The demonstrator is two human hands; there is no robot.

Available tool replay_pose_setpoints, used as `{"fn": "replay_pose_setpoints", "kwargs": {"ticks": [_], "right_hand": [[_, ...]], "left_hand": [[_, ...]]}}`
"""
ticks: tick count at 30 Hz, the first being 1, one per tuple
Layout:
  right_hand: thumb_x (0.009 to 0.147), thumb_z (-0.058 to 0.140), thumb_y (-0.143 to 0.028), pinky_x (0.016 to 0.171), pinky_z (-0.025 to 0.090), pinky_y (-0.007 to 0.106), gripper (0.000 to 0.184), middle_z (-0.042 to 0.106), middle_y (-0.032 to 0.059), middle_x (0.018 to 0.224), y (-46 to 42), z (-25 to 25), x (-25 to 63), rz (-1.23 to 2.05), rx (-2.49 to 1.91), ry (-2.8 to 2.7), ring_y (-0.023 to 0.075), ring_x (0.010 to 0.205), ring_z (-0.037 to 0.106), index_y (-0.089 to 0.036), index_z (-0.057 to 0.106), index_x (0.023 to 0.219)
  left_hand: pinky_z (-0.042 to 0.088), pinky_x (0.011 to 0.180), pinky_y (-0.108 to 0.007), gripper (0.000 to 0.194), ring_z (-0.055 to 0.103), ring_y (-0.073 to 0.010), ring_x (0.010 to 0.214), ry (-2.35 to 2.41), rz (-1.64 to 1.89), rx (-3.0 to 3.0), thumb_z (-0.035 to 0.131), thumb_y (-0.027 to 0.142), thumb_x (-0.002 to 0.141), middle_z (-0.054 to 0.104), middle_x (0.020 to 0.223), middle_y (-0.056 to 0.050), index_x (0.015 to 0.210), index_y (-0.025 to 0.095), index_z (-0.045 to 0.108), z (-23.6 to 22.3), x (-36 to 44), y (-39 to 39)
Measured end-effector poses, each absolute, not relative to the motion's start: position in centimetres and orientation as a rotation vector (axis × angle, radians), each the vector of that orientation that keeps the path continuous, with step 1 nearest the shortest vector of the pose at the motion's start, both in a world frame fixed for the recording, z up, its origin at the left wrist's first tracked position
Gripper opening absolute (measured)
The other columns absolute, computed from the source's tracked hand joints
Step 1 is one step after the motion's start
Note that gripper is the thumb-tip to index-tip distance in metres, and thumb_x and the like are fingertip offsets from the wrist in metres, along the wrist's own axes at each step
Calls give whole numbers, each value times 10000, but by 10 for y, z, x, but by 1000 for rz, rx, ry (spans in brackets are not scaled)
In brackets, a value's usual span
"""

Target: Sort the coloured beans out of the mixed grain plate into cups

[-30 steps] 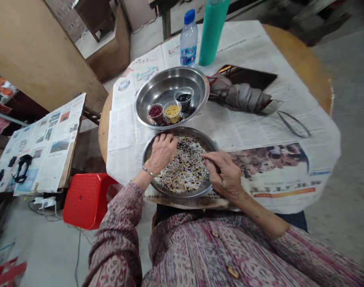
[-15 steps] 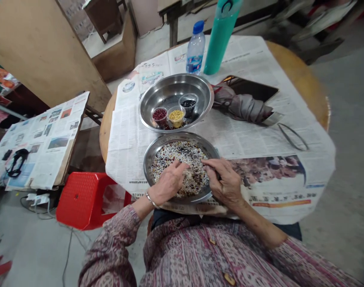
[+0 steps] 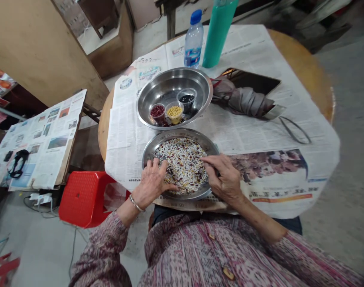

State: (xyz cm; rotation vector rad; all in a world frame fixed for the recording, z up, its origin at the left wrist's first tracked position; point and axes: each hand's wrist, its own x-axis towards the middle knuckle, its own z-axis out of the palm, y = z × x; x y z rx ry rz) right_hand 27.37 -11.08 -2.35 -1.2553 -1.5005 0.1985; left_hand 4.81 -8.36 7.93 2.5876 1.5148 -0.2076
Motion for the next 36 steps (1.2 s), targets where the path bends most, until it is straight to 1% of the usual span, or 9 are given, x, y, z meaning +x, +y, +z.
{"fn": "replay_pose_setpoints", "kwargs": {"ticks": [6, 9, 19, 23, 25, 28, 30, 32, 36], "right_hand": [[924, 582, -162, 1038, 508, 484, 249, 779, 41, 1006, -111, -24, 274, 205, -1272, -1500, 228, 918, 732, -276, 726, 1092], [935, 566, -168, 1019, 516, 477, 238, 776, 44, 995, -111, -23, 274, 200, -1284, -1509, 229, 915, 731, -275, 721, 1081], [920, 568, -151, 996, 516, 473, 245, 779, 42, 984, -110, -19, 273, 206, -1275, -1488, 229, 897, 725, -275, 717, 1070], [933, 554, -155, 988, 512, 463, 241, 771, 51, 986, -109, -19, 273, 190, -1267, -1495, 231, 908, 718, -267, 710, 1079], [937, 553, -150, 1000, 505, 461, 250, 768, 54, 991, -109, -19, 273, 178, -1253, -1504, 230, 915, 716, -264, 710, 1094], [941, 550, -140, 998, 506, 451, 266, 761, 54, 988, -109, -18, 273, 175, -1227, -1510, 225, 914, 709, -263, 714, 1111], [948, 545, -148, 964, 522, 437, 263, 756, 61, 988, -109, -18, 273, 178, -1219, -1502, 226, 918, 702, -258, 717, 1114], [957, 538, -160, 928, 536, 427, 265, 753, 72, 1000, -110, -18, 273, 185, -1219, -1495, 232, 931, 698, -253, 721, 1124], [972, 507, -167, 921, 548, 432, 302, 755, 79, 1041, -110, -18, 274, 196, -1218, -1500, 237, 966, 701, -258, 718, 1167]], "left_hand": [[567, 941, -375, 426, 643, -217, 1050, 1329, -55, 2296, 683, 186, 921, 561, 1216, -71, 1281, 220, 458, 67, 64, -96], [543, 1012, -370, 381, 630, -208, 1109, 1281, 180, 2221, 603, 54, 900, 592, 1196, -68, 1226, 215, 487, 52, 87, -82], [549, 1027, -400, 280, 604, -217, 1181, 1386, 585, 2313, 592, 218, 990, 566, 1305, -98, 1264, 209, 533, 53, 104, -27], [464, 1107, -571, 686, 468, -360, 1342, 1519, 291, 2443, 795, 511, 834, 480, 1453, -145, 1373, 205, 500, 60, 85, -37], [462, 1089, -604, 835, 451, -395, 1341, 1523, 146, 2457, 847, 554, 758, 451, 1477, -165, 1417, 199, 476, 58, 85, -44], [495, 1076, -521, 624, 512, -325, 1256, 1390, 122, 2450, 830, 381, 822, 524, 1348, -131, 1346, 198, 545, 51, 95, -53], [523, 1052, -438, 369, 565, -254, 1167, 1249, 165, 2432, 721, 201, 902, 568, 1226, -95, 1250, 195, 597, 47, 100, -59], [549, 1000, -379, 260, 605, -205, 1070, 1134, 203, 2408, 595, 88, 945, 592, 1129, -69, 1182, 190, 619, 44, 100, -65], [559, 983, -341, 215, 633, -176, 1044, 928, 250, 2418, 538, 137, 999, 629, 1124, -69, 1195, 174, 618, 44, 89, -81]]}}
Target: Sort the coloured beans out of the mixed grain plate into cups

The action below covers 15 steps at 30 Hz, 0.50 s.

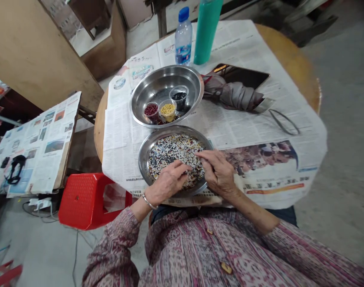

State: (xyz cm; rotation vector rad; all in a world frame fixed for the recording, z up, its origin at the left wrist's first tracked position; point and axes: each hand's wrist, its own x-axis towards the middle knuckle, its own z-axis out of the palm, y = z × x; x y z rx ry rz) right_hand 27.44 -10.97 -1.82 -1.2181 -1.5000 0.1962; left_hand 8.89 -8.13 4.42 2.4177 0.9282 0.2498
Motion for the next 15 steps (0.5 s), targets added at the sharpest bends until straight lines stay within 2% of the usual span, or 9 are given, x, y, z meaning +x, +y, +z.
{"fn": "replay_pose_setpoints", "kwargs": {"ticks": [4, 8, 11, 15], "right_hand": [[982, 488, -163, 935, 553, 434, 337, 767, 90, 1071, -110, -16, 275, 197, -1207, -1515, 245, 1009, 708, -242, 697, 1235], [987, 497, -167, 1042, 512, 466, 361, 775, 87, 1139, -110, -15, 275, 193, -1231, -1525, 244, 1057, 721, -246, 674, 1292], [984, 514, -174, 1078, 494, 472, 362, 773, 84, 1175, -110, -17, 274, 180, -1238, -1521, 244, 1073, 727, -251, 675, 1299], [977, 532, -175, 1095, 480, 484, 359, 777, 81, 1162, -110, -18, 274, 190, -1248, -1519, 247, 1083, 725, -257, 678, 1294]], "left_hand": [[496, 1099, -424, 283, 559, -231, 1273, 689, 128, 2658, 526, 252, 1034, 633, 1334, -94, 1301, 193, 601, 45, 90, -88], [447, 1125, -507, 378, 438, -300, 1425, 714, 11, 2896, 498, 293, 1044, 554, 1492, -98, 1412, 221, 547, 40, 104, -72], [423, 1145, -495, 367, 453, -291, 1408, 855, 22, 2979, 490, 259, 1043, 547, 1498, -110, 1398, 198, 561, 39, 107, -52], [528, 1002, -430, 302, 530, -279, 1294, 1307, -10, 2878, 455, 207, 1045, 554, 1476, -98, 1308, 211, 605, 50, 89, -41]]}}
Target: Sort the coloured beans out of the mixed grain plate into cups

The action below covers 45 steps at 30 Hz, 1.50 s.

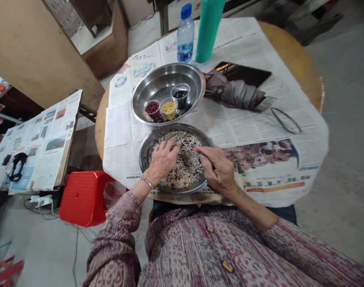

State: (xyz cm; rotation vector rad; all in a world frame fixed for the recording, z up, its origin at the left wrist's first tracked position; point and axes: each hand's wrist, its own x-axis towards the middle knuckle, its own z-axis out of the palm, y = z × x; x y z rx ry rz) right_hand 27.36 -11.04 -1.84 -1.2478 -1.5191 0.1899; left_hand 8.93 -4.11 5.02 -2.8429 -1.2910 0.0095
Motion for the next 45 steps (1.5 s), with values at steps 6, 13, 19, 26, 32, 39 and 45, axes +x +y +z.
{"fn": "replay_pose_setpoints", "kwargs": {"ticks": [6, 13, 19, 26, 32, 39, 45], "right_hand": [[967, 537, -170, 1058, 491, 486, 342, 777, 78, 1108, -110, -17, 274, 194, -1250, -1524, 254, 1049, 720, -260, 699, 1253], [955, 538, -155, 927, 540, 446, 336, 770, 83, 1057, -108, -16, 274, 185, -1201, -1549, 249, 965, 708, -251, 700, 1234], [959, 529, -151, 902, 555, 441, 335, 767, 85, 1051, -108, -14, 275, 190, -1191, -1551, 245, 955, 707, -248, 694, 1234], [957, 531, -148, 903, 555, 434, 320, 767, 82, 1046, -107, -14, 274, 204, -1191, -1530, 238, 945, 709, -244, 695, 1215], [953, 527, -179, 900, 557, 447, 315, 770, 68, 1030, -107, -15, 274, 245, -1228, -1516, 243, 939, 709, -267, 715, 1190], [957, 522, -157, 892, 554, 430, 309, 764, 78, 1018, -107, -14, 273, 200, -1202, -1534, 238, 930, 698, -243, 708, 1189], [958, 523, -165, 891, 553, 431, 303, 766, 73, 1029, -106, -15, 273, 196, -1213, -1527, 236, 933, 701, -246, 707, 1185]], "left_hand": [[541, 1013, -516, 628, 523, -352, 1268, -1701, 109, -2786, 684, 504, 926, 475, 1456, -178, 1432, 198, 472, 77, 48, -80], [565, 1000, -362, 481, 622, -195, 1047, -1641, 14, -3272, 636, 169, 926, 501, 1270, -78, 1382, 231, 498, 60, 72, -103], [555, 983, -355, 242, 620, -193, 1021, -1515, -338, -3262, 502, 36, 935, 608, 1039, -57, 1086, 179, 627, 37, 109, -54], [503, 1071, -436, 271, 579, -235, 1177, -1568, -506, -2948, 634, 277, 982, 602, 1259, -98, 1238, 187, 612, 50, 89, -19], [506, 1031, -513, 637, 504, -329, 1236, -1559, -101, -2940, 777, 518, 848, 526, 1385, -126, 1365, 220, 555, 52, 83, -45], [545, 984, -347, 282, 606, -184, 1029, -1374, -98, -3193, 418, 64, 1007, 618, 1077, -63, 1116, 190, 646, 43, 96, -68], [564, 961, -364, 278, 621, -195, 1021, -1474, 3, -3142, 415, 89, 1029, 645, 1062, -61, 1164, 186, 638, 65, 63, -85]]}}
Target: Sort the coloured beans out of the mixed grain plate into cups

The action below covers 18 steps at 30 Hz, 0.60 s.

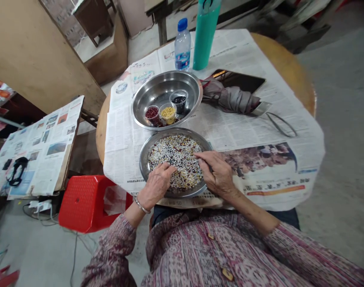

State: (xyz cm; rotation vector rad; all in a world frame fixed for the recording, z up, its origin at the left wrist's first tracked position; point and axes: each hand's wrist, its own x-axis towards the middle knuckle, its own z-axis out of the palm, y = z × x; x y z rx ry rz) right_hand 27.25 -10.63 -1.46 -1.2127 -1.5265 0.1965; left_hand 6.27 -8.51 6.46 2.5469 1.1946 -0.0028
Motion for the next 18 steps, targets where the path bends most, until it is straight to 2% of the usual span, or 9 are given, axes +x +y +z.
{"fn": "replay_pose_setpoints", "kwargs": {"ticks": [2, 4, 7, 10, 13, 16, 18], "right_hand": [[956, 523, -166, 883, 556, 428, 303, 768, 68, 1019, -106, -14, 273, 205, -1212, -1527, 233, 922, 704, -250, 707, 1181], [955, 520, -167, 887, 557, 434, 310, 769, 68, 1021, -106, -15, 273, 218, -1219, -1526, 236, 924, 706, -255, 707, 1186], [959, 511, -164, 895, 558, 435, 325, 768, 75, 1036, -107, -17, 274, 217, -1216, -1514, 240, 940, 707, -253, 702, 1207], [965, 498, -160, 922, 557, 431, 344, 773, 74, 1053, -108, -20, 274, 202, -1202, -1502, 236, 958, 716, -256, 696, 1229], [965, 499, -159, 964, 546, 443, 352, 777, 63, 1069, -108, -21, 274, 189, -1213, -1495, 235, 967, 722, -272, 698, 1233], [959, 512, -136, 951, 545, 435, 354, 776, 61, 1059, -107, -19, 273, 176, -1196, -1504, 231, 955, 721, -268, 693, 1234], [955, 520, -126, 936, 545, 431, 352, 773, 65, 1054, -107, -17, 273, 171, -1190, -1506, 232, 950, 718, -261, 691, 1231]], "left_hand": [[553, 1009, -360, 208, 616, -198, 1089, 1117, 29, 2538, 508, 174, 1030, 640, 1146, -67, 1201, 190, 624, 67, 57, -90], [525, 1069, -353, 228, 599, -194, 1160, 935, 39, 2585, 558, 213, 1019, 621, 1239, -70, 1239, 206, 617, 66, 58, -94], [505, 1085, -372, 276, 568, -202, 1209, 734, 12, 2735, 485, 199, 1044, 575, 1371, -81, 1282, 234, 619, 61, 71, -92], [516, 1042, -408, 310, 526, -244, 1255, 690, -12, 2876, 453, 214, 1052, 540, 1448, -77, 1312, 263, 615, 55, 88, -80], [519, 1022, -427, 294, 515, -265, 1259, 793, -18, 2927, 456, 211, 1048, 579, 1384, -92, 1293, 229, 617, 52, 97, -59], [529, 1009, -387, 279, 560, -234, 1155, 1057, -2, 2825, 443, 127, 1028, 620, 1245, -103, 1224, 179, 634, 50, 91, -40], [539, 988, -346, 337, 589, -203, 1080, 1215, 28, 2717, 413, 31, 990, 630, 1161, -89, 1194, 182, 635, 52, 80, -34]]}}
